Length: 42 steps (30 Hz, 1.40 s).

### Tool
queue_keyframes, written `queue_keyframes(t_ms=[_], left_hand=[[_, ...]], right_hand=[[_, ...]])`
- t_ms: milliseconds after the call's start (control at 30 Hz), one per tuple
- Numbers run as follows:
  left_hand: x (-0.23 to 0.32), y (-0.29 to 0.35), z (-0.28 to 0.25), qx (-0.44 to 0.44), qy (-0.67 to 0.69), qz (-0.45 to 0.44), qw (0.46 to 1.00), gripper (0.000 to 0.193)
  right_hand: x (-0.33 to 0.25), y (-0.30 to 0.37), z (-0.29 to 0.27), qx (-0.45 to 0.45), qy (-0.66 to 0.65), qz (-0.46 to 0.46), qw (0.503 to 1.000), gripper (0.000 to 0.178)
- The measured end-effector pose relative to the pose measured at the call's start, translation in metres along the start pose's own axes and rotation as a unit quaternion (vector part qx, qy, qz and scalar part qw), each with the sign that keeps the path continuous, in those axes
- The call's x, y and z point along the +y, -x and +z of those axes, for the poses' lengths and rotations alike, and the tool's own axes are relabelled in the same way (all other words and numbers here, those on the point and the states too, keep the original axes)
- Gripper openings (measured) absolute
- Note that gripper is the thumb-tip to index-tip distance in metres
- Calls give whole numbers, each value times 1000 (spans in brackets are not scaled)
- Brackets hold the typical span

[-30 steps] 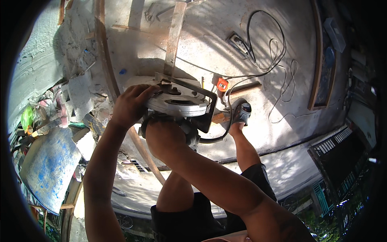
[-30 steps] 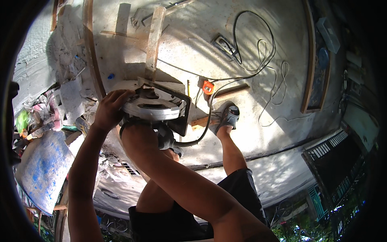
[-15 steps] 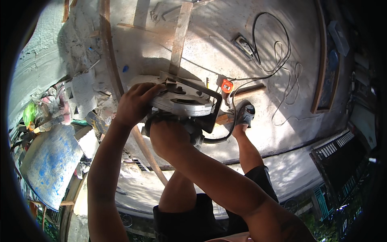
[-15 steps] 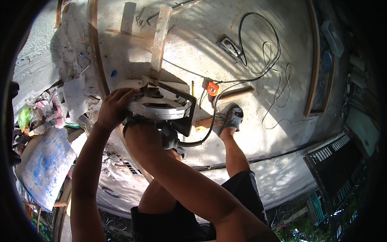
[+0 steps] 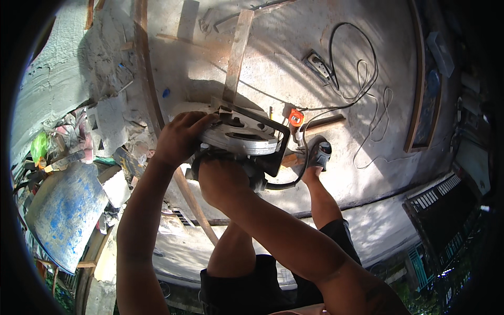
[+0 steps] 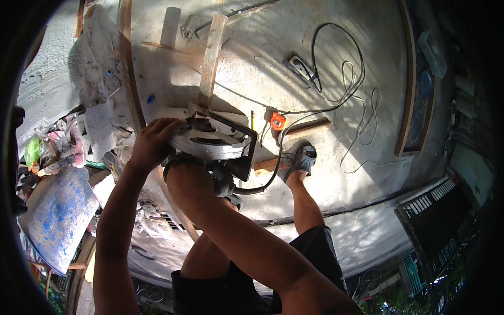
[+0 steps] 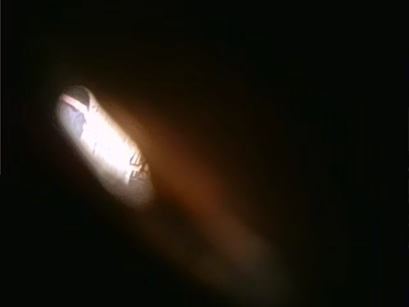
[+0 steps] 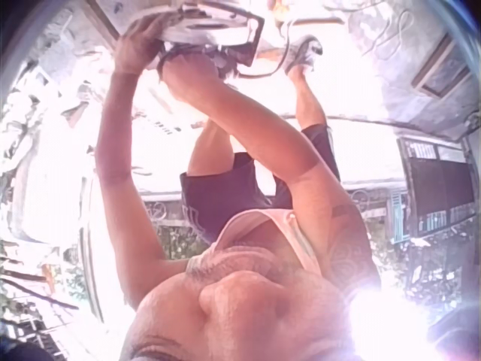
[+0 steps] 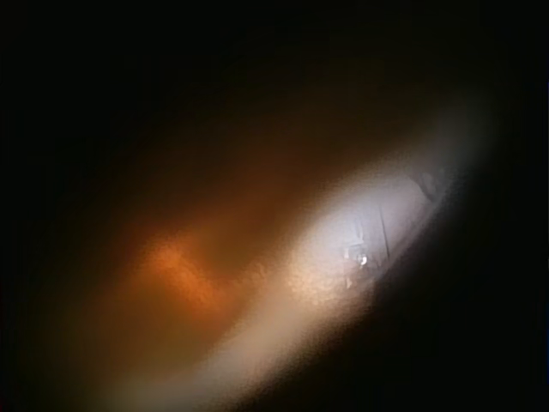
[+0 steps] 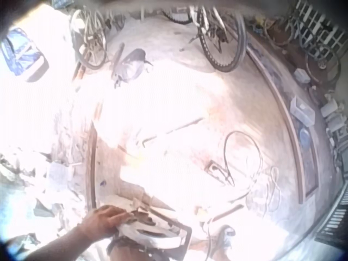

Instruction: The person measures and marks a wooden plank, then uses a circular saw to cut it. Afterward, they position the cut piece onto a larger wooden frame and hammer nails to secure it. The task involves measuring, cutting, and nailing wood components.

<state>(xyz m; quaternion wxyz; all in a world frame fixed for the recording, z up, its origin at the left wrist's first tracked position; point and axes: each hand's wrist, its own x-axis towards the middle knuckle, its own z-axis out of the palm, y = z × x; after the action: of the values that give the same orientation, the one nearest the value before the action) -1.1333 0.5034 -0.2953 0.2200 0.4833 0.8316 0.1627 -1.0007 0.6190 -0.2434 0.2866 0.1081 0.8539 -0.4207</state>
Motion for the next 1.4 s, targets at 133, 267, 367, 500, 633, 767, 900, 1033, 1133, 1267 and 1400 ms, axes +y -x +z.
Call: queue_keyframes(t_ms=[133,267,367,500,633,767,900,1033,1133,1267,1400], left_hand=[[1,1,0,-6,-12,-10,1000,57],[5,-2,1,-2,-21,-4,1000,57],[5,-1,2,0,-21,0,1000,57],[5,-2,0,-2,-22,1,1000,56],[8,-3,0,6,-23,13,1000,54],[9,-3,0,16,-16,17,1000,51],[9,-4,0,17,-14,23,999,50],[10,-4,0,22,-17,25,999,49],[10,-3,3,22,-11,17,1000,49],[9,-2,3,9,-16,5,1000,51],[6,2,6,14,-29,3,999,55]], right_hand=[[2,1,-4,-14,15,-6,1000,15],[9,1,2,-4,32,-16,999,17],[9,2,-2,-14,18,-6,1000,18],[11,1,0,-5,-3,-4,1000,17],[15,0,0,-38,0,-8,999,15],[13,0,-8,-66,8,-5,998,15],[14,0,-7,-58,9,-1,998,15],[15,1,-7,-53,11,-2,999,14],[14,-1,-9,-77,22,3,997,15],[17,-2,-3,-75,18,-1,997,22],[16,-4,-2,-100,20,11,995,26]])
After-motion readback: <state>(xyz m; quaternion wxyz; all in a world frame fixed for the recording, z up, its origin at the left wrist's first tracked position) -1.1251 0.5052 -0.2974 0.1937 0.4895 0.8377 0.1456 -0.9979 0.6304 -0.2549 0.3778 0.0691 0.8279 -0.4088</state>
